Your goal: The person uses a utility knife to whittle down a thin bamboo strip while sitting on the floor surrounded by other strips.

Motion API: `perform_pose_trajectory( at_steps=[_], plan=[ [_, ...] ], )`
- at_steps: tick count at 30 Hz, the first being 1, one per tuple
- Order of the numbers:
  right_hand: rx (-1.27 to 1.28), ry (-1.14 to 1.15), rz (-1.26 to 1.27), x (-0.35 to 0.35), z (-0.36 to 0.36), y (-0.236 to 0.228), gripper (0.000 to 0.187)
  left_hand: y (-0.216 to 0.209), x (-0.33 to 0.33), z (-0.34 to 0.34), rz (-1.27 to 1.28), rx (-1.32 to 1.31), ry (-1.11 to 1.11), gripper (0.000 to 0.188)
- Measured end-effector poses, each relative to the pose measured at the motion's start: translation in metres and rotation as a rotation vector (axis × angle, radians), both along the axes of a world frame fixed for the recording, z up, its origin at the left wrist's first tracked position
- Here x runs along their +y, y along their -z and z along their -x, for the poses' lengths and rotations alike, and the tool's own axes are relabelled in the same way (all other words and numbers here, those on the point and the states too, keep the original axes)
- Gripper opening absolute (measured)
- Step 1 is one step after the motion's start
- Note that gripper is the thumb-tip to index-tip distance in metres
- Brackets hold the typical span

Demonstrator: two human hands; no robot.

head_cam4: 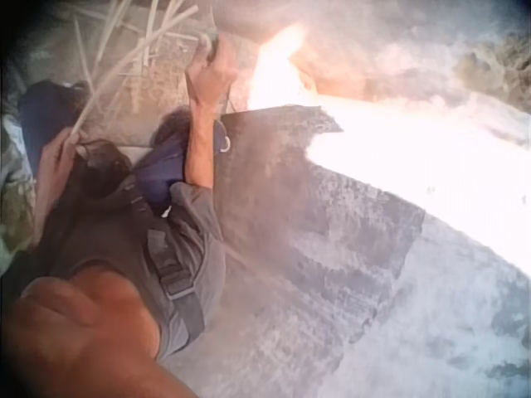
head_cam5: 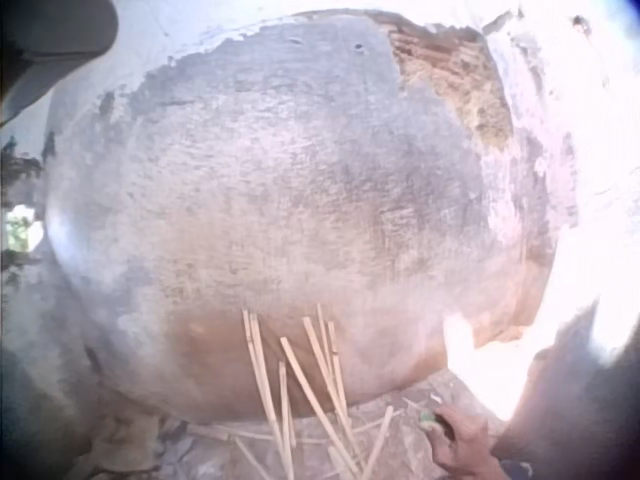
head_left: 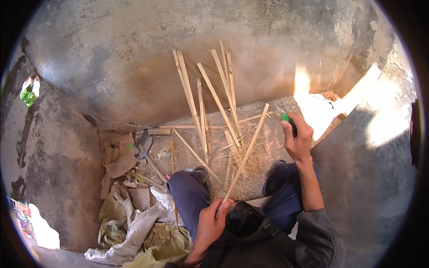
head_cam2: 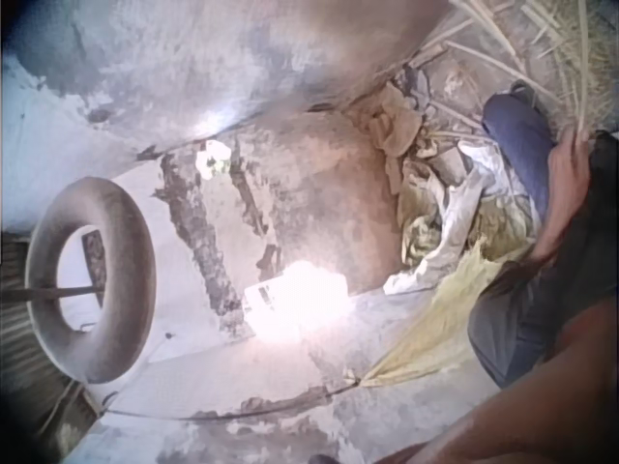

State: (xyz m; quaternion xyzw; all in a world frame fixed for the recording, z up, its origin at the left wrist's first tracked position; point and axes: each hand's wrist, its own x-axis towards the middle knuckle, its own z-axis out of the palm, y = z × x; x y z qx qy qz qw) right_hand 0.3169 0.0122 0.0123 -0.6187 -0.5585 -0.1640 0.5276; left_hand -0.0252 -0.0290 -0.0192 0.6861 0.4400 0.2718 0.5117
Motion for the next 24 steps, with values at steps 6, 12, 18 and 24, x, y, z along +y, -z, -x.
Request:
perform_pose_trajectory(
  at_steps=[6, 12, 18, 24],
  plan=[
    [-0.178, -0.385, 0.145, -0.01, 0.058, 0.028, 0.027, -0.003, 0.017, -0.008, 0.062, -0.111, -0.063, 0.024],
    [-0.282, -0.508, 0.192, -0.017, 0.082, 0.029, 0.029, -0.002, 0.024, -0.019, 0.017, -0.201, -0.087, 0.024],
    [-0.252, -0.502, 0.139, -0.014, 0.084, 0.03, 0.029, 0.0, 0.025, -0.02, -0.089, -0.146, -0.135, 0.023],
    [-0.273, -0.494, 0.182, -0.016, 0.08, 0.026, 0.029, -0.003, 0.024, -0.022, -0.145, -0.101, -0.153, 0.022]
  ],
)
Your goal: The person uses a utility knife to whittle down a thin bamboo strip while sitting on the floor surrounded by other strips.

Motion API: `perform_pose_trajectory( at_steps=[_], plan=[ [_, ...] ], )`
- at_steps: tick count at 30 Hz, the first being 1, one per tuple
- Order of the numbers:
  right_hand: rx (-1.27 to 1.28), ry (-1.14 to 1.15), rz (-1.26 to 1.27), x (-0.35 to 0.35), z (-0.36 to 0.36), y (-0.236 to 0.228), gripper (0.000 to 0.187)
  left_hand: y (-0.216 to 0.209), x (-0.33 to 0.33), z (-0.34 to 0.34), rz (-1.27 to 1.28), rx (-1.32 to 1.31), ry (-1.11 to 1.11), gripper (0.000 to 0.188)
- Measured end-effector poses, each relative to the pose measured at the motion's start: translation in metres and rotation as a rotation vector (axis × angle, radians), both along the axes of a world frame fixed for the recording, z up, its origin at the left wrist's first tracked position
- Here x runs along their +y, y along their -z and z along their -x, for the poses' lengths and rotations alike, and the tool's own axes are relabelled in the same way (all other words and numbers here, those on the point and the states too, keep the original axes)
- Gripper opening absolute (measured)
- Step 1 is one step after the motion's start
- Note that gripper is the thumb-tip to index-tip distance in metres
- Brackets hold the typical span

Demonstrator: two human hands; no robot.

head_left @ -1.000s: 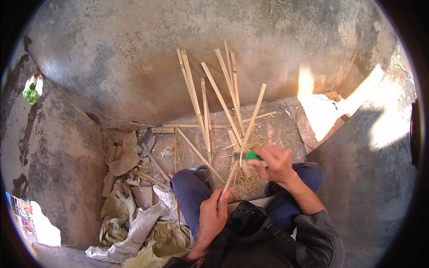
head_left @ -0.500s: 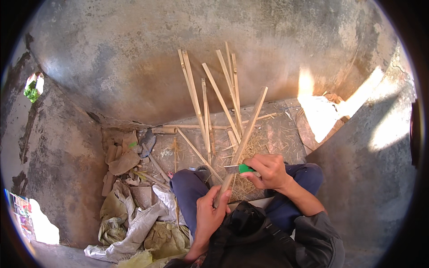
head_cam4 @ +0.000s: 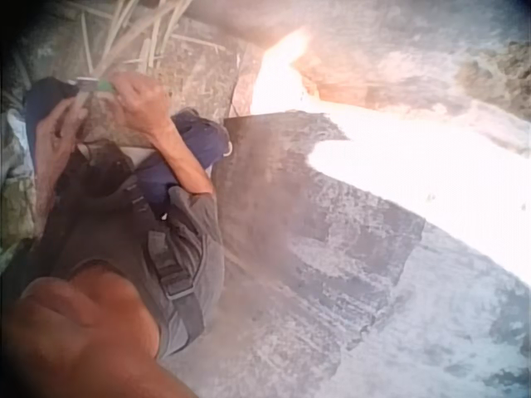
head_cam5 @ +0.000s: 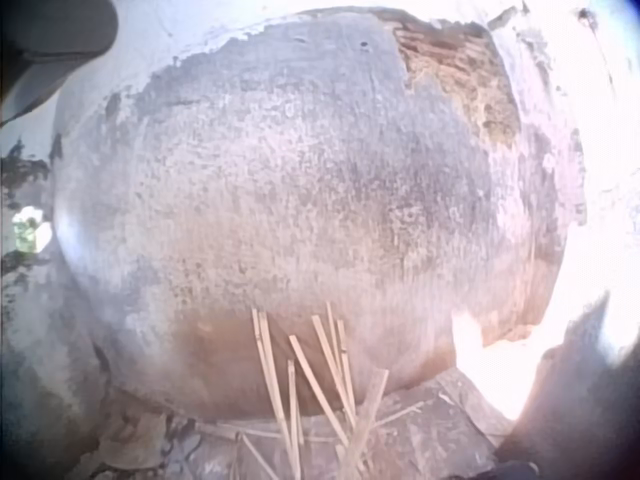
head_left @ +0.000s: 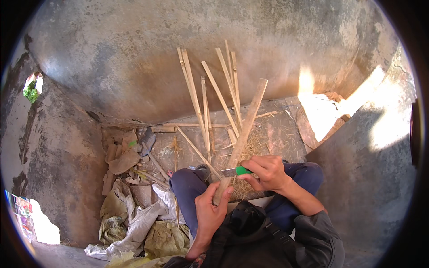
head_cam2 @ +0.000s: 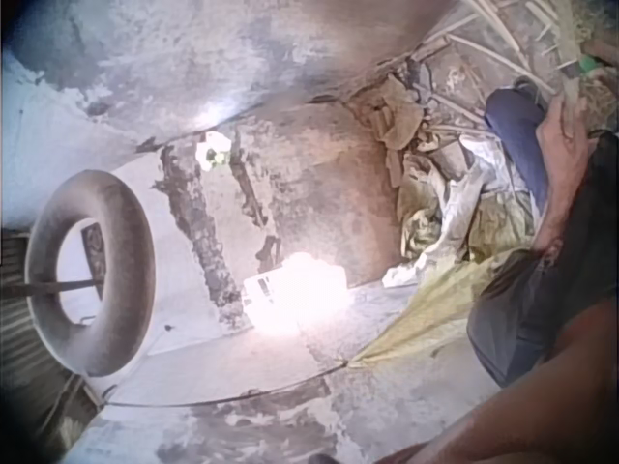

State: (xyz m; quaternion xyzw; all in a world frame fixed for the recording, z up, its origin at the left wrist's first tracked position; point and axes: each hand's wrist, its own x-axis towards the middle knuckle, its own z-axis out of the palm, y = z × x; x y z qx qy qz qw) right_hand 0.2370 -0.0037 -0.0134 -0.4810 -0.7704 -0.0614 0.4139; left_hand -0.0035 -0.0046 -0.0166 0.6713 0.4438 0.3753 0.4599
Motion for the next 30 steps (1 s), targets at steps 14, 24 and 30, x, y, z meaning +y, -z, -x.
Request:
perform_pose_trajectory(
  at_steps=[14, 24, 30],
  plan=[
    [0.234, 0.387, -0.085, 0.004, -0.072, -0.026, 0.021, 0.007, -0.019, 0.012, 0.035, 0.021, 0.038, 0.019],
    [0.003, -0.089, 0.01, -0.006, 0.002, -0.002, 0.027, 0.004, -0.004, 0.004, 0.023, -0.04, -0.009, 0.022],
    [0.024, -0.052, 0.004, -0.007, 0.006, 0.002, 0.029, 0.002, -0.003, 0.001, -0.048, -0.005, -0.017, 0.023]
  ],
)
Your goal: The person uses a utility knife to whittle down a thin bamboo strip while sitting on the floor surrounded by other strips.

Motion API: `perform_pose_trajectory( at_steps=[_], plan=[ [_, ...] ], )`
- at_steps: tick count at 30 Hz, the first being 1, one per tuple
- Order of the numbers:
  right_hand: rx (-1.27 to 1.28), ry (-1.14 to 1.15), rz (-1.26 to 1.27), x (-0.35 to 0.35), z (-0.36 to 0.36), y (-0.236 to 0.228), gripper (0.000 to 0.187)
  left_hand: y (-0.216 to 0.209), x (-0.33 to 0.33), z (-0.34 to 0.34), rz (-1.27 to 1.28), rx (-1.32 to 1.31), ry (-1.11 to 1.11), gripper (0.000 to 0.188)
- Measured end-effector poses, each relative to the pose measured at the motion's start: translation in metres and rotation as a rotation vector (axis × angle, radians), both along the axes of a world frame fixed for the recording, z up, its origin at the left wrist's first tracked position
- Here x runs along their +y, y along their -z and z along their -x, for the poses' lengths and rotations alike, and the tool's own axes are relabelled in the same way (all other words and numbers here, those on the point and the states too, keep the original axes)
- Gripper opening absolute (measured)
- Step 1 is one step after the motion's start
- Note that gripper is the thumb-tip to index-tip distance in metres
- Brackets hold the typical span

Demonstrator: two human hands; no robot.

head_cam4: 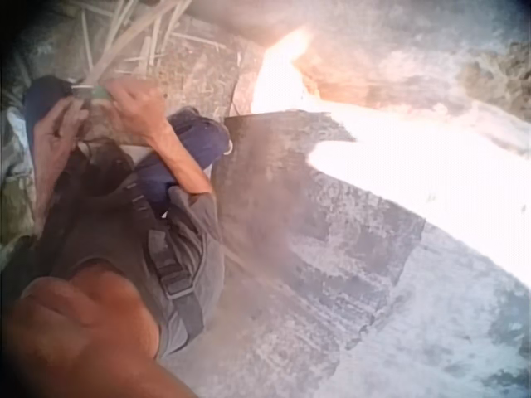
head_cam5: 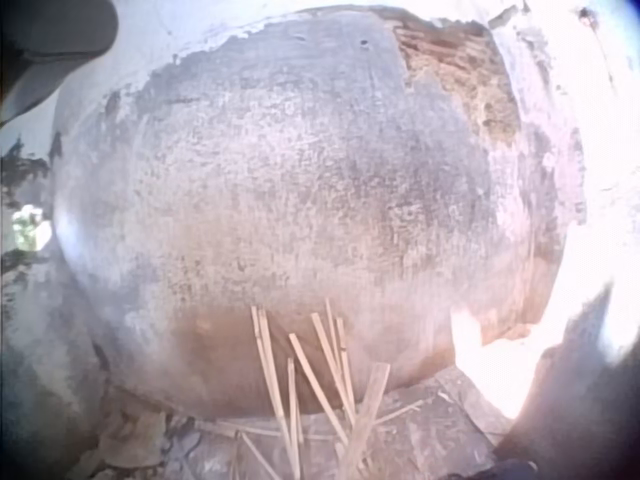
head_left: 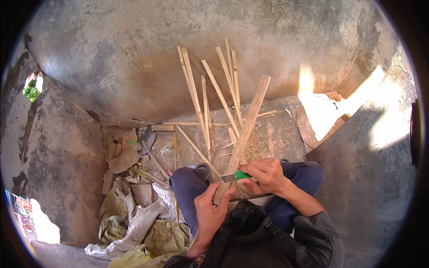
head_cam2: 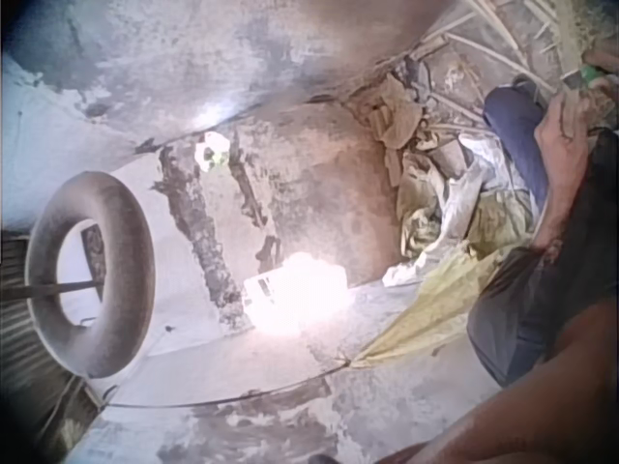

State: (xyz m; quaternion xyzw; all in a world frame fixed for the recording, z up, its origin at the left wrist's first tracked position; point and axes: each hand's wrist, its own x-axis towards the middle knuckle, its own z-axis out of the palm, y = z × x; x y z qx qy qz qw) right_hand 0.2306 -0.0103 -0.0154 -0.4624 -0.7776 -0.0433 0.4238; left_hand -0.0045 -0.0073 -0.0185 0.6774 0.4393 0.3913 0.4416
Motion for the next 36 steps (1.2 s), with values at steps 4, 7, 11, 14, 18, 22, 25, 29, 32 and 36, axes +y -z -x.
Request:
perform_pose_trajectory(
  at_steps=[4, 7, 11, 14, 18, 22, 25, 29, 32, 36],
  plan=[
    [0.004, 0.033, -0.036, 0.003, -0.002, 0.003, 0.028, -0.007, -0.001, -0.002, 0.065, -0.01, -0.003, 0.021],
    [-0.043, 0.051, -0.027, 0.002, -0.005, 0.0, 0.028, -0.004, -0.001, -0.002, 0.01, 0.001, -0.01, 0.019],
    [-0.019, 0.23, -0.075, 0.005, -0.02, 0.002, 0.026, -0.01, -0.004, 0.0, 0.077, 0.037, 0.015, 0.017],
    [0.375, 0.621, -0.014, 0.02, -0.085, -0.025, 0.026, -0.001, -0.017, 0.013, 0.103, 0.045, 0.057, 0.017],
    [0.219, 0.35, -0.045, 0.003, -0.076, -0.012, 0.029, 0.008, -0.014, 0.013, 0.167, -0.031, 0.071, 0.018],
    [0.103, 0.093, 0.012, 0.001, -0.025, 0.007, 0.03, 0.006, -0.003, 0.01, 0.284, -0.152, 0.108, 0.021],
    [0.081, 0.009, 0.006, -0.002, -0.004, 0.011, 0.029, 0.002, -0.002, 0.008, 0.356, -0.196, 0.132, 0.023],
    [0.063, -0.001, -0.002, -0.006, 0.004, 0.009, 0.028, 0.001, -0.003, 0.002, 0.227, -0.153, 0.125, 0.022],
    [0.047, 0.016, -0.009, -0.006, 0.003, 0.008, 0.029, 0.003, -0.003, -0.001, 0.175, -0.137, 0.111, 0.021],
    [0.028, 0.054, -0.01, -0.007, 0.004, 0.006, 0.029, -0.001, -0.003, 0.0, 0.22, -0.115, 0.086, 0.023]
  ],
)
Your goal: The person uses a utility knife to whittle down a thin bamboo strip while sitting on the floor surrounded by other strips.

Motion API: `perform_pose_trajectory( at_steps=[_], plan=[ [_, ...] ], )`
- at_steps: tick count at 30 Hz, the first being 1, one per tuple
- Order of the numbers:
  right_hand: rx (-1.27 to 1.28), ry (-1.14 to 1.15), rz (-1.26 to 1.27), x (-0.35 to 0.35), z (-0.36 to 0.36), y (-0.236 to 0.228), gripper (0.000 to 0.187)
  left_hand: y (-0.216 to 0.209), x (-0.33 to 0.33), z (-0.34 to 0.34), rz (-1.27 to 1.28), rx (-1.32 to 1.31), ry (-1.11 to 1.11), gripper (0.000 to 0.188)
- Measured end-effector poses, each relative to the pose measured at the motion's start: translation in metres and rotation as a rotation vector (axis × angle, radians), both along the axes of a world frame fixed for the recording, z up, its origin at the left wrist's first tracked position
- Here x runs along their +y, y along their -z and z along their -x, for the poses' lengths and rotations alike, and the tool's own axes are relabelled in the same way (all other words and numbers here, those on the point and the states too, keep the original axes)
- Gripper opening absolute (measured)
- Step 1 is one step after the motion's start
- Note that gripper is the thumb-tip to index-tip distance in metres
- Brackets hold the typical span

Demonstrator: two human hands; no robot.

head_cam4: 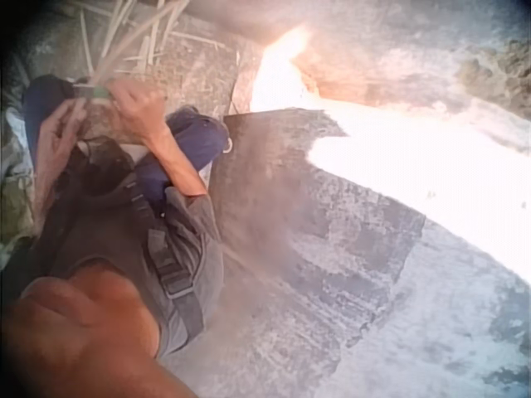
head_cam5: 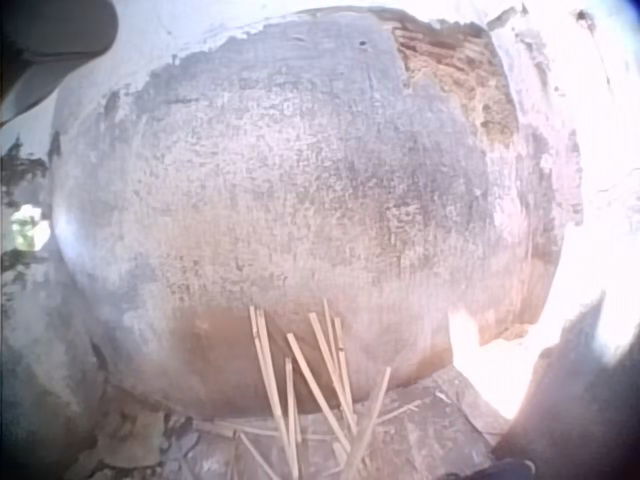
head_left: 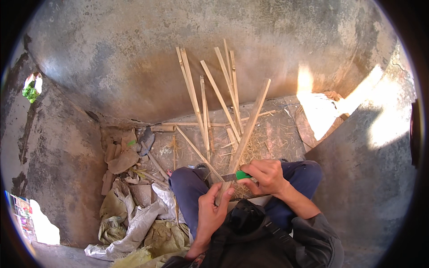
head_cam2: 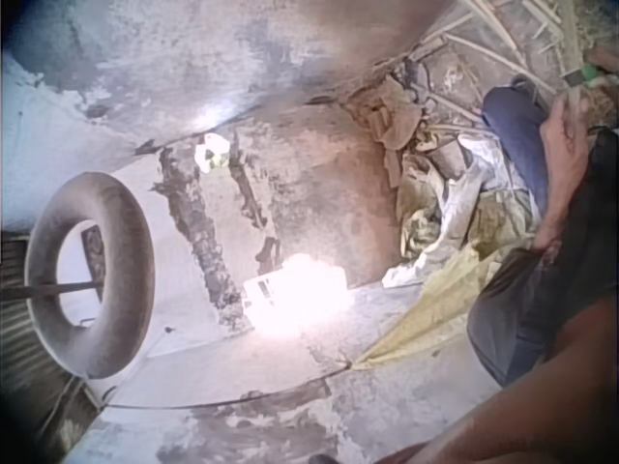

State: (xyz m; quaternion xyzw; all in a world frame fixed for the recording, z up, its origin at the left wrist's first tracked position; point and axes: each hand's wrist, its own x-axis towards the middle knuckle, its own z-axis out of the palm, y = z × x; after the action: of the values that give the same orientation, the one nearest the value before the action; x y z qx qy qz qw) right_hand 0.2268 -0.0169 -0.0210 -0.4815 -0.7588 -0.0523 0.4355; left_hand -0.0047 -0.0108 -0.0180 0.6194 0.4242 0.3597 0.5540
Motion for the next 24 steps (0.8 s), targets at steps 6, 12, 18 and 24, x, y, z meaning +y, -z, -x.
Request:
perform_pose_trajectory(
  at_steps=[6, 12, 18, 24],
  plan=[
    [0.095, 0.321, -0.067, 0.012, -0.038, 0.003, 0.027, -0.004, -0.01, 0.009, 0.087, 0.061, 0.019, 0.023],
    [0.616, 0.303, 0.121, 0.01, -0.077, 0.004, 0.028, 0.001, -0.01, 0.016, 0.315, -0.084, 0.199, 0.032],
    [1.083, -0.131, 0.482, 0.013, -0.047, 0.004, 0.04, 0.025, 0.017, 0.008, 0.514, -0.194, 0.475, 0.06],
    [1.171, -0.101, 0.541, 0.016, -0.039, 0.015, 0.03, 0.049, 0.035, -0.008, 0.667, -0.251, 0.662, 0.069]
  ],
)
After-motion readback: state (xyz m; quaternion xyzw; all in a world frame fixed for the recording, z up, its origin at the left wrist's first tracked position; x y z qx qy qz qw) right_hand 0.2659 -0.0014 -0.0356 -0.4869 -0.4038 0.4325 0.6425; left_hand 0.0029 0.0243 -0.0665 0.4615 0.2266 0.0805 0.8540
